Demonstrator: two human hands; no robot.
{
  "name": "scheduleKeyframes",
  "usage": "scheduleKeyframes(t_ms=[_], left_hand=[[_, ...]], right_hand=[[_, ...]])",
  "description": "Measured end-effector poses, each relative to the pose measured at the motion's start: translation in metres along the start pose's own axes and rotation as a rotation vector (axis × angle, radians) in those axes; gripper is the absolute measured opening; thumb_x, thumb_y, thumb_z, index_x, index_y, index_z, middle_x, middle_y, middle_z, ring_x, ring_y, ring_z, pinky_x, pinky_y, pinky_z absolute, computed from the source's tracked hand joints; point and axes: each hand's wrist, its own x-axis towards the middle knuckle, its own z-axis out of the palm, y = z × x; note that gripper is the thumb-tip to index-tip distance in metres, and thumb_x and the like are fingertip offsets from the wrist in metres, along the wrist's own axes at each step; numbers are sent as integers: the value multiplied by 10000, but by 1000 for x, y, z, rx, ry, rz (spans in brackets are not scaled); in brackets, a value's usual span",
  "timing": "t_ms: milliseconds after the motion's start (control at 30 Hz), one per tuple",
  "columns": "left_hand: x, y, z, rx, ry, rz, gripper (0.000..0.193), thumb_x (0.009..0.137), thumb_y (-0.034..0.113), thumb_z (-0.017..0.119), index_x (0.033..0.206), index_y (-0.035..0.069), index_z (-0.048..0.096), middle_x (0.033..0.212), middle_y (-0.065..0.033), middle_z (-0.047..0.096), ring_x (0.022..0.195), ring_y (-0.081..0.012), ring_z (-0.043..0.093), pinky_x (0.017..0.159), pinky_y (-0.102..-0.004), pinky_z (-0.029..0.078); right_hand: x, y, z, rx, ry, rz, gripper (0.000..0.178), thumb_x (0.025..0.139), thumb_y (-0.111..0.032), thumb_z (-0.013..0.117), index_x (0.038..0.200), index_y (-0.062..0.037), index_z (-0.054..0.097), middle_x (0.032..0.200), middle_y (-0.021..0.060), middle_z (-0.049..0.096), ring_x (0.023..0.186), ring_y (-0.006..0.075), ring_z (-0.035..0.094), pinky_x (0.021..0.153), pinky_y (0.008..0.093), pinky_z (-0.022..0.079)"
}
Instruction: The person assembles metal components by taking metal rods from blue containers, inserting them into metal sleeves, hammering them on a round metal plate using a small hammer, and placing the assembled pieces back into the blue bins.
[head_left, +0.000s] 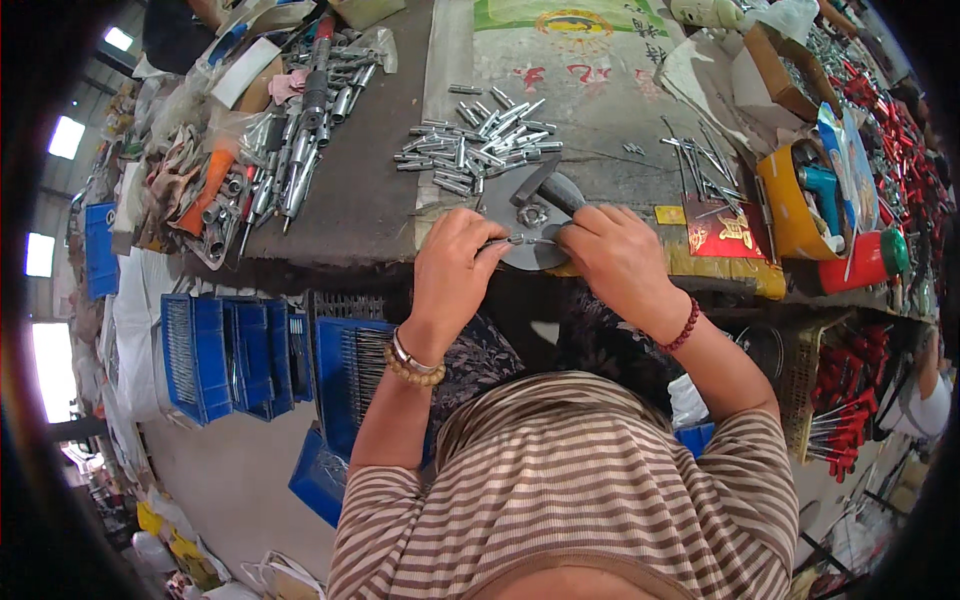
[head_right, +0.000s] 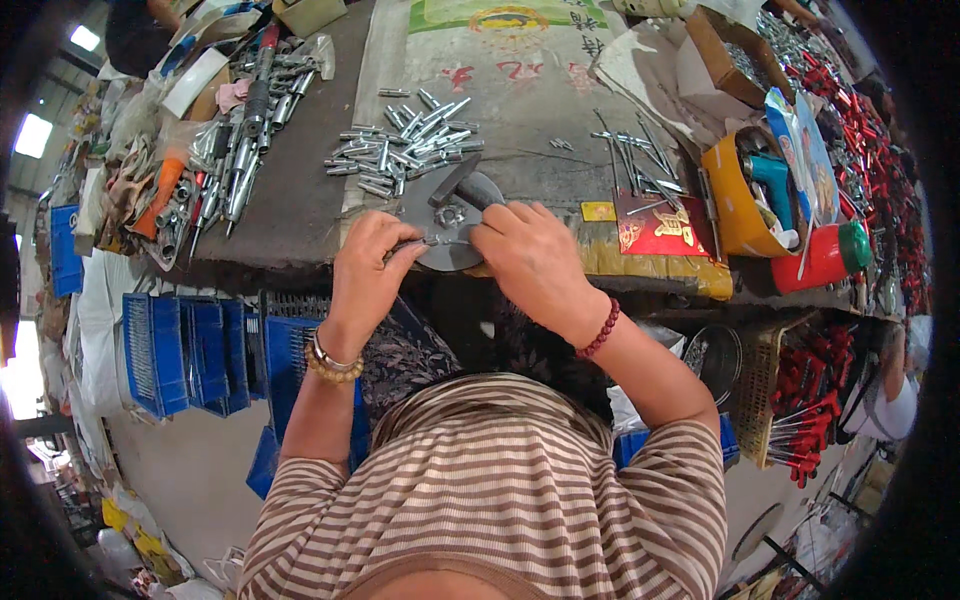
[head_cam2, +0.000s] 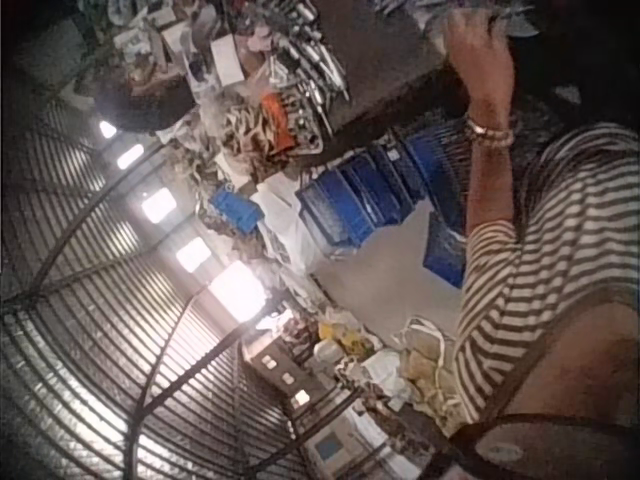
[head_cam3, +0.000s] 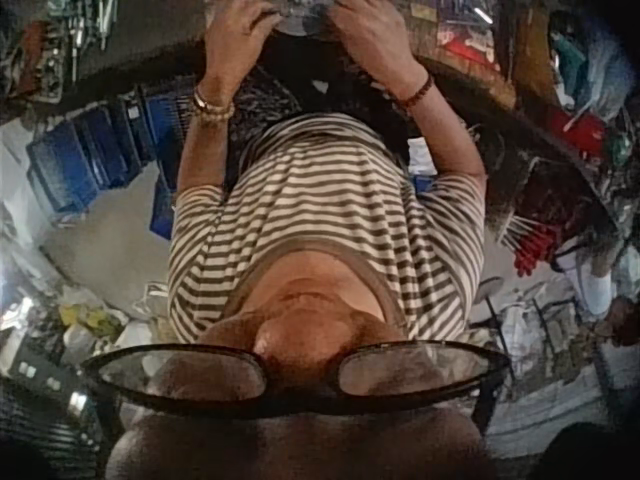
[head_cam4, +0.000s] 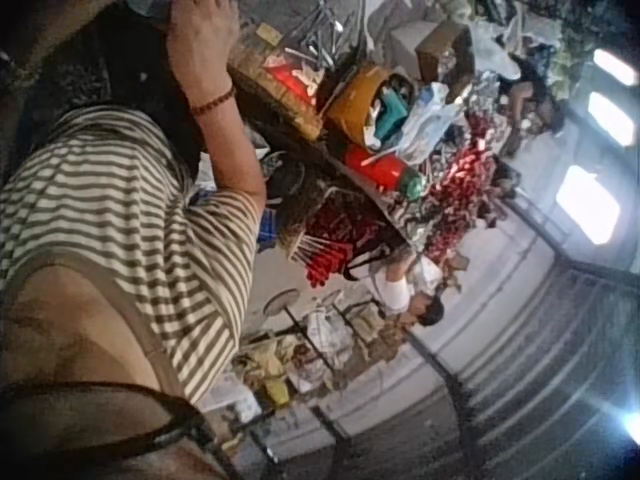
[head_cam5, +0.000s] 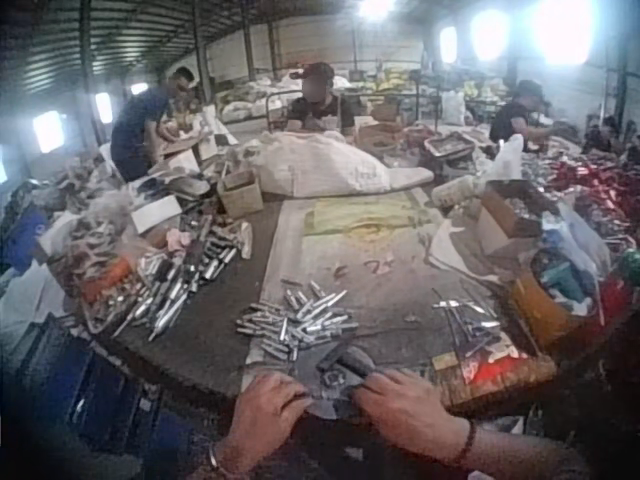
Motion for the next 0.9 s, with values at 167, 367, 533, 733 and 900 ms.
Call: scheduleKeyframes(t_ms=[167,367,533,733,900], left_hand=[[-3,1,1,-135,-42,-131,135,846,54,779,972,24,739,970,-55,636,911,-201,622,768,-322,504],[-7,2,0,-195,-35,-185,134,836,25,781,967,17,752,962,-47,634,887,-178,617,761,-296,495],[-5,4,2,-261,-40,-208,139,821,11,790,955,7,753,936,-49,626,861,-171,615,765,-289,485],[-5,7,0,-233,-36,-183,125,819,0,788,936,-7,745,932,-57,621,850,-166,616,768,-293,489],[-10,2,-1,-246,-38,-213,117,822,-9,781,932,-15,742,933,-63,615,851,-169,615,766,-289,485]], right_hand=[[-2,5,5,-22,-19,-46,149,749,-60,690,894,-93,679,889,45,577,899,247,615,796,390,471],[0,2,5,-3,-20,-69,185,726,-55,711,903,-107,700,879,42,579,879,248,616,781,389,468],[2,4,8,11,-20,-93,161,734,-66,700,890,-105,686,885,43,581,888,248,612,793,387,468],[4,4,10,21,-4,-100,101,759,-98,702,850,-114,660,886,49,582,906,256,622,788,393,480],[7,45,-2,-46,174,198,78,832,-110,715,901,-84,688,858,123,606,820,344,643,719,459,539]])
